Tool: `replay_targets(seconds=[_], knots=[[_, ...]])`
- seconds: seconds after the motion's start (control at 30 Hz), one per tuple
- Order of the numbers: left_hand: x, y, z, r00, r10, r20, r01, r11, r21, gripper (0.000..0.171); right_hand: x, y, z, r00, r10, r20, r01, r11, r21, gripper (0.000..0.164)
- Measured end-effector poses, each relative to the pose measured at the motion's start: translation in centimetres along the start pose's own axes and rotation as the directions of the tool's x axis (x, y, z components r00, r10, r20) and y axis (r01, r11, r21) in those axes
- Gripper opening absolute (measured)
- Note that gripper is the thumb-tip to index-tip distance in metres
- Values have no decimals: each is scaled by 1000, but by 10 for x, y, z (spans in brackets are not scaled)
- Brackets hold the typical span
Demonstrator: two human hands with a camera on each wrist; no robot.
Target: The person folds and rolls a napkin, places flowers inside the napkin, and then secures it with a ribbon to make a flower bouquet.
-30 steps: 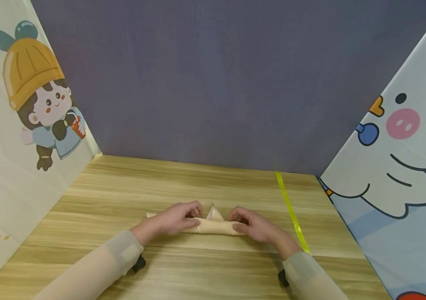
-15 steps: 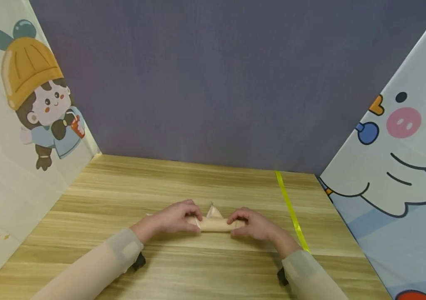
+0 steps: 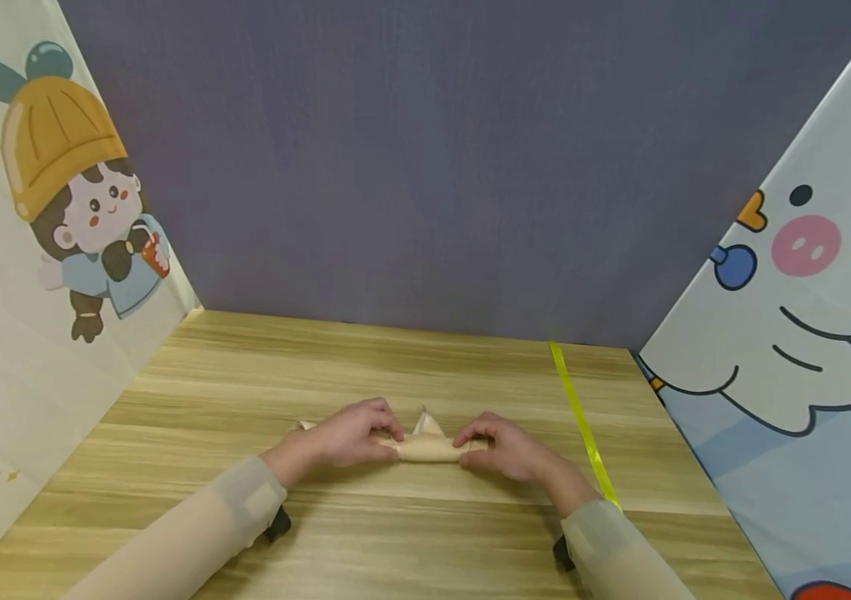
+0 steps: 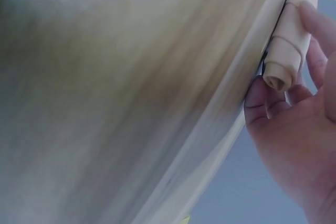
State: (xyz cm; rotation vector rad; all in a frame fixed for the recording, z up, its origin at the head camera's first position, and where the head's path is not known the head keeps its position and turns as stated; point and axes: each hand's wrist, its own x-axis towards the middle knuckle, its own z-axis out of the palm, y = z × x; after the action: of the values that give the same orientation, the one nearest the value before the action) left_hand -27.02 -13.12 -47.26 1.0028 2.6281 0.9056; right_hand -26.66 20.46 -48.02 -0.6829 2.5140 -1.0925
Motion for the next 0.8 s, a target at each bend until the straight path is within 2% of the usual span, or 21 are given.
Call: replay_targets(seconds=[0.13,0.4,0.57,0.8], knots=[[-1,0,0,1000,26,-6,-26,999,24,16,0,-1,0,1000,-2,-3,2,1000,-6,18],[-2,-4,-1,998,63,-15,-62,994,91,23,-1,0,0,1000,17,7,-17,1000,-5,19],[-2,-4,-1,998,60,-15,-59,996,71,24,-1,1,0,999,44,15,-44,999,-2,20],[-1,-2,-1,1000,3,-10,-3,1000,-2,24,-1,3,-1,1000,-21,-3,21,997,-79,20]])
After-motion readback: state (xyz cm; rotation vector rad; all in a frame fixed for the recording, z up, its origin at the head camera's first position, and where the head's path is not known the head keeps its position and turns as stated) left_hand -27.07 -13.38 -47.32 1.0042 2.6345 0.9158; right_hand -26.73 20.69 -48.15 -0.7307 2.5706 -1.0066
